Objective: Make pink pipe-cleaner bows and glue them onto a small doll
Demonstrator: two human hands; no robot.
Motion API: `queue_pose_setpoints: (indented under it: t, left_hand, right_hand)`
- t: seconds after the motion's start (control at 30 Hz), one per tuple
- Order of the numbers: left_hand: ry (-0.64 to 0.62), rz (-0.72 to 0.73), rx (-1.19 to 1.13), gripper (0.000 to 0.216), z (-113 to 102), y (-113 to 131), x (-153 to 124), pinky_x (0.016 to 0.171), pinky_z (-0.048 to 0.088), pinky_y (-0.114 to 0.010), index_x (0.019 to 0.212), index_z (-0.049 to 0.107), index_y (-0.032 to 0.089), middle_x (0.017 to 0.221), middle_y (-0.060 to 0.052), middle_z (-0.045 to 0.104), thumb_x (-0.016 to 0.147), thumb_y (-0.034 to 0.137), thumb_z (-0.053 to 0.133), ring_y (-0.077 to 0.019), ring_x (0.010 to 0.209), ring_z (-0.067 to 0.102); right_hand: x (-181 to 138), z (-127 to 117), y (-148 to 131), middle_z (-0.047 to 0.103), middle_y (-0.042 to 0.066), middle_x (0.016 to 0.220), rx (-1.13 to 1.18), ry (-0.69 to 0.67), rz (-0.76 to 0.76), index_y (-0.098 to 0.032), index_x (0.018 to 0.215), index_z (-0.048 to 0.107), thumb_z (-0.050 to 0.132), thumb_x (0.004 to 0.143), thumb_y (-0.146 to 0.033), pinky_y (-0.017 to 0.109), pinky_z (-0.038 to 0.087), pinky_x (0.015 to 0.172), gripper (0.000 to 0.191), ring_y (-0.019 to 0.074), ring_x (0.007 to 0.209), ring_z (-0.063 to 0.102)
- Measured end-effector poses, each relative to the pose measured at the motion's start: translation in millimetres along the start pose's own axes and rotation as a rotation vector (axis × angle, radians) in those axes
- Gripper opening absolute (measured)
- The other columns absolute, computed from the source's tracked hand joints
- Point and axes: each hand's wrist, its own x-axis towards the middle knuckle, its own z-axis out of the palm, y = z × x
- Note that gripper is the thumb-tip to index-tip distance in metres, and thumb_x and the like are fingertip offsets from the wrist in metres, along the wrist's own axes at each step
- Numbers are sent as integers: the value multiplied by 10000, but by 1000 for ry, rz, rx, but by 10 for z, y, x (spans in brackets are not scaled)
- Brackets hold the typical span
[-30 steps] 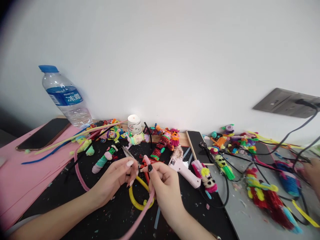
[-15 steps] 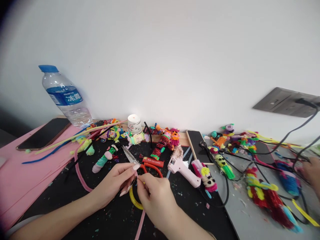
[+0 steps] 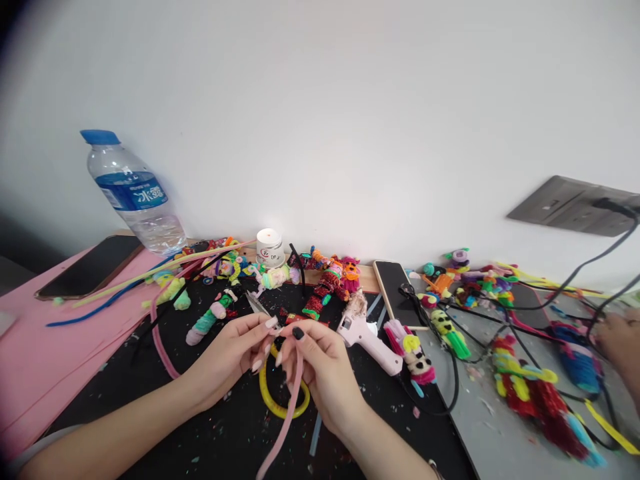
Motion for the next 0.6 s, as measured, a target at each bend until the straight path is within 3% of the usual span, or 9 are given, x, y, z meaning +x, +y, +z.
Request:
queue_pose_setpoints:
  t: [0.17,0.37,0.47,0.6]
  left_hand:
    - [-15,-75,-154,176,-27,26,12,583,427,-168,796,590,126,696,1,593,793,298,623,-57,594,529]
    - [-46,-136,-263,96,-53,37,37,582,460,-143,800,605,120,689,-13,621,792,212,633,-49,595,566]
    - [-66,-176,-274,92,-52,37,28,563,467,-128,783,610,119,684,-14,633,776,200,652,-42,572,579]
    - [-111,-249,-224,114,-26,43,-5,529,471,-114,756,624,117,676,-15,661,735,205,694,-47,549,604]
  right_hand:
    - [11,-37,-33,671,117,907,168,-68,-25,-113,1023,636,518,786,-172,196,446,468,271,140,668,569]
    - [37,-79,-64,653,106,1035,247,-139,-2,-143,1097,622,520,744,-129,207,472,491,367,161,781,573]
    - [47,-88,-35,667,54,922,139,-117,2,-196,1035,652,628,743,-178,155,402,395,293,101,601,542]
    - [41,-67,-1,629,9,734,-6,-2,-26,-179,801,703,723,687,-242,138,296,338,131,41,445,425]
